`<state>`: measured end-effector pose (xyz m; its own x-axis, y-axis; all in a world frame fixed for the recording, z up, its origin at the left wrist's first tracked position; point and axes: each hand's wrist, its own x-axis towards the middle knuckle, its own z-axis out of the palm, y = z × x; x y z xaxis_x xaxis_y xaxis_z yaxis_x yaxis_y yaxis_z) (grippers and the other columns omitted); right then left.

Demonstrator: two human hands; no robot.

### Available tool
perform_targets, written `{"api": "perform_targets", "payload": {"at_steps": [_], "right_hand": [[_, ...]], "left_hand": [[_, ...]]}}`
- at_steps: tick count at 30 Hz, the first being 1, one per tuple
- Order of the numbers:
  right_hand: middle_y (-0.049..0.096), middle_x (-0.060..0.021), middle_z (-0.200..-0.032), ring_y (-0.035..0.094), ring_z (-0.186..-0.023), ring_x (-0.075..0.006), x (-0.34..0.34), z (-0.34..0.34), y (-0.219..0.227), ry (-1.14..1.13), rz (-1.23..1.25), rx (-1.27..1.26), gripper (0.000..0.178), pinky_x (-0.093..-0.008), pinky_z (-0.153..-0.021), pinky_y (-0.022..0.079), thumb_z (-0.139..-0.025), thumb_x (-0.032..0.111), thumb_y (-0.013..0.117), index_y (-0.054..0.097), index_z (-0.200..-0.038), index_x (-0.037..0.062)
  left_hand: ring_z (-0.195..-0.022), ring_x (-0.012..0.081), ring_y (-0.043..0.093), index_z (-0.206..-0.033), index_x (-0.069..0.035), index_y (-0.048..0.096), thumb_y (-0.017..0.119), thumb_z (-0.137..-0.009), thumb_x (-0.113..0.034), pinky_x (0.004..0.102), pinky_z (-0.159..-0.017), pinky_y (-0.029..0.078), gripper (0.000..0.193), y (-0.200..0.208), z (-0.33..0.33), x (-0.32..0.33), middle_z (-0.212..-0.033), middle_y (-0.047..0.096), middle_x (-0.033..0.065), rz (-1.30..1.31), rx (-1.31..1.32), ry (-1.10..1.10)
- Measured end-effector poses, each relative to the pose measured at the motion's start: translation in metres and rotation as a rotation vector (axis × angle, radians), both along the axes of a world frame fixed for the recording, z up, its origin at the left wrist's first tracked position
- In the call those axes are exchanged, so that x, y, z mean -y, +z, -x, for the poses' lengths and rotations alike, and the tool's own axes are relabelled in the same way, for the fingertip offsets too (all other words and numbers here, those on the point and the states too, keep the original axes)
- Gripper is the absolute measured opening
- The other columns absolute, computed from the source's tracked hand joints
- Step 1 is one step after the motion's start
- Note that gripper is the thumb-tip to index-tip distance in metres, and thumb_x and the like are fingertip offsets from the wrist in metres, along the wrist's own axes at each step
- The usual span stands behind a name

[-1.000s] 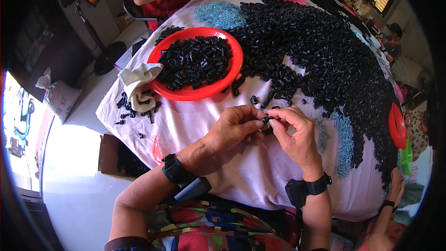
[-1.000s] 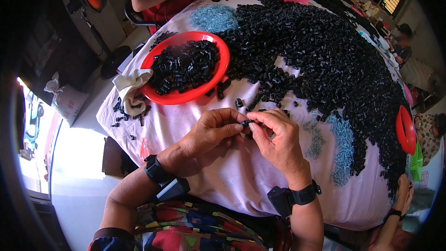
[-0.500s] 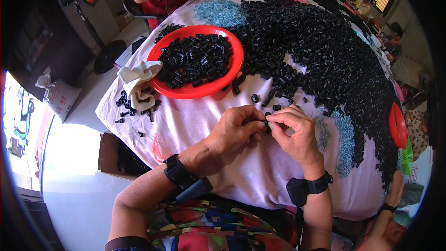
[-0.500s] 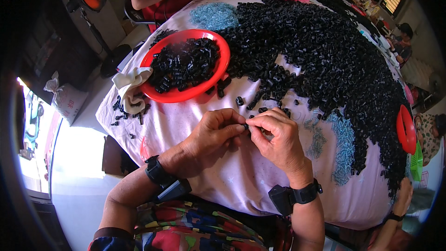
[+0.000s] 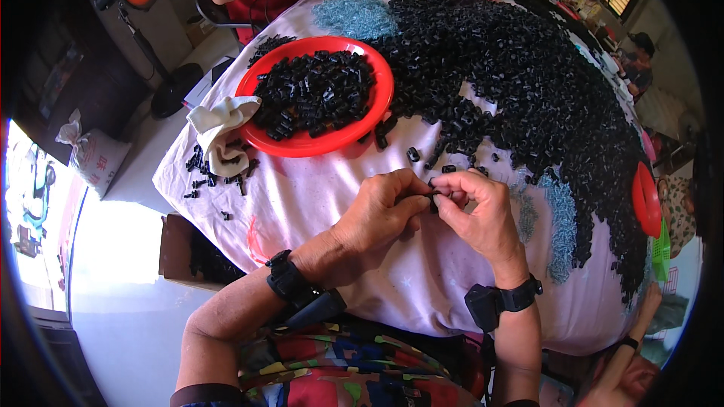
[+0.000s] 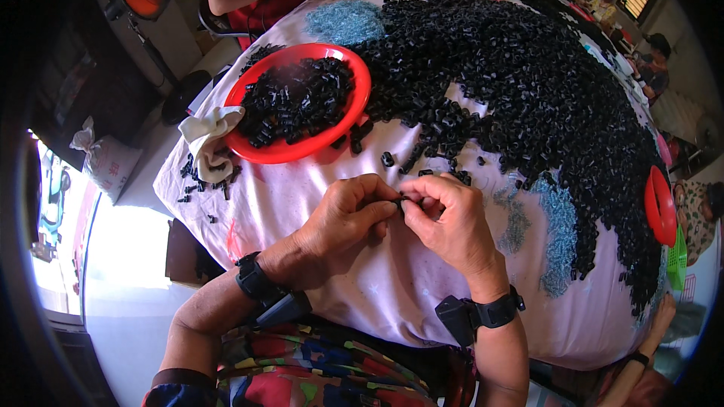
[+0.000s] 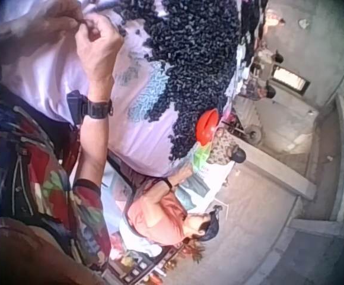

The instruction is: Manually assemble small black plastic or rubber components for shoes at a work table.

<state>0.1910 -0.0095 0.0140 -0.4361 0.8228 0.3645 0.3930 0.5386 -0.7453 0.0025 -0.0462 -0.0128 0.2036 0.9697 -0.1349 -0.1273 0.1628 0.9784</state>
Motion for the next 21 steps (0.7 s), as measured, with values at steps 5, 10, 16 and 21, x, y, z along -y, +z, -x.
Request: {"api": "perform_targets", "payload": {"at_steps": [5,10,16,21], "right_hand": [[0.070,-0.0091,-0.079,0.068,-0.066,-0.0138,-0.001,-0.004,-0.001,-0.032,0.065,0.012,0.010,-0.0286,-0.060,0.053,-0.083,0.000,0.075,0.075,-0.093,-0.0004],[0.070,-0.0101,-0.079,0.067,-0.063,-0.0150,-0.001,-0.003,0.000,-0.009,0.018,0.053,0.007,-0.0294,-0.058,0.052,-0.083,-0.001,0.074,0.074,-0.090,-0.0013],[0.070,-0.0130,-0.082,0.067,-0.073,-0.0284,-0.001,0.003,-0.002,-0.007,-0.147,0.086,0.012,-0.0376,-0.068,0.055,-0.081,-0.003,0.072,0.072,-0.094,-0.0020],[0.070,-0.0154,-0.096,0.066,-0.087,-0.0335,0.003,0.005,0.001,0.050,-0.274,0.139,0.026,-0.0420,-0.076,0.055,-0.078,-0.004,0.073,0.070,-0.104,-0.0016]], "left_hand": [[-0.065,0.0085,0.059,-0.107,0.004,0.066,0.063,-0.100,-0.005,0.0270,-0.056,0.048,0.012,0.003,0.001,0.001,-0.077,0.063,0.0025,0.026,0.024,-0.005],[-0.067,0.0070,0.057,-0.109,0.002,0.066,0.063,-0.099,-0.004,0.0248,-0.058,0.046,0.011,0.009,0.000,0.000,-0.078,0.062,0.0004,0.024,-0.090,-0.023],[-0.065,0.0071,0.058,-0.111,0.001,0.066,0.063,-0.101,-0.009,0.0245,-0.053,0.045,0.015,0.017,-0.004,0.003,-0.078,0.064,0.0013,0.097,-0.077,0.044],[-0.064,0.0079,0.061,-0.116,0.001,0.066,0.062,-0.102,-0.015,0.0241,-0.051,0.048,0.021,0.015,-0.001,0.000,-0.082,0.067,0.0027,0.106,-0.089,0.040]]}}
